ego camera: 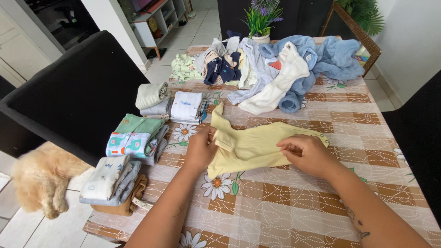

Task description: The person folds several small baby garments on a dining table. They pick up each item, smooth it out, fold it into a compact square, and place it in a growing stack. Items include a white onesie, a brown cloth, a striped shirt, and a yellow onesie.

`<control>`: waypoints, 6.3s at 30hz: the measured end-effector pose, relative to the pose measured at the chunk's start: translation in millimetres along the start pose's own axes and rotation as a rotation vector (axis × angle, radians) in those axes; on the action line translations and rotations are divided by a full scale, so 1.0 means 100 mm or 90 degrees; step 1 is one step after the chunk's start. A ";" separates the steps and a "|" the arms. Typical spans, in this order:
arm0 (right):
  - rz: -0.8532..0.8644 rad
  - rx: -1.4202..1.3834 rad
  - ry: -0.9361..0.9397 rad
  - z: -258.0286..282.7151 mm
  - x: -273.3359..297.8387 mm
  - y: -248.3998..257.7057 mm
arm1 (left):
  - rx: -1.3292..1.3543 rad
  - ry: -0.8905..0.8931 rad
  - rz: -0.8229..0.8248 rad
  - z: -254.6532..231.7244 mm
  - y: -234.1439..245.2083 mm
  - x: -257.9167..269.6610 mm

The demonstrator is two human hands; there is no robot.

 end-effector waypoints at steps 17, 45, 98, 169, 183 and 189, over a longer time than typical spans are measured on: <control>-0.014 0.215 0.413 0.68 0.53 -0.30 | -0.181 -0.289 0.068 -1.02 0.24 1.30; 0.076 -0.038 0.238 1.15 -0.95 -0.94 | -0.405 -0.325 -0.077 -0.95 0.18 1.53; -0.073 0.264 0.026 0.06 -0.65 -0.30 | -0.321 0.198 0.027 -0.21 -0.11 -0.43; -0.130 0.109 0.079 0.65 -0.44 -0.52 | -0.084 -0.278 -0.046 -0.47 0.32 0.17; -0.200 0.072 0.056 0.46 -0.41 -0.60 | -0.097 -0.410 0.038 -0.71 0.06 0.40; -0.222 0.189 0.044 0.52 -0.41 -0.55 | -0.133 -0.415 0.113 -0.82 0.12 0.42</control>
Point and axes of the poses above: each hand's wrist, its own x-axis away from the middle knuckle, its own y-axis out of the back of the hand, z = x × y, the point moved 1 cm from there along -x, towards the middle knuckle, and after that the axes turned 14 degrees about -z, right-handed, at the moved point
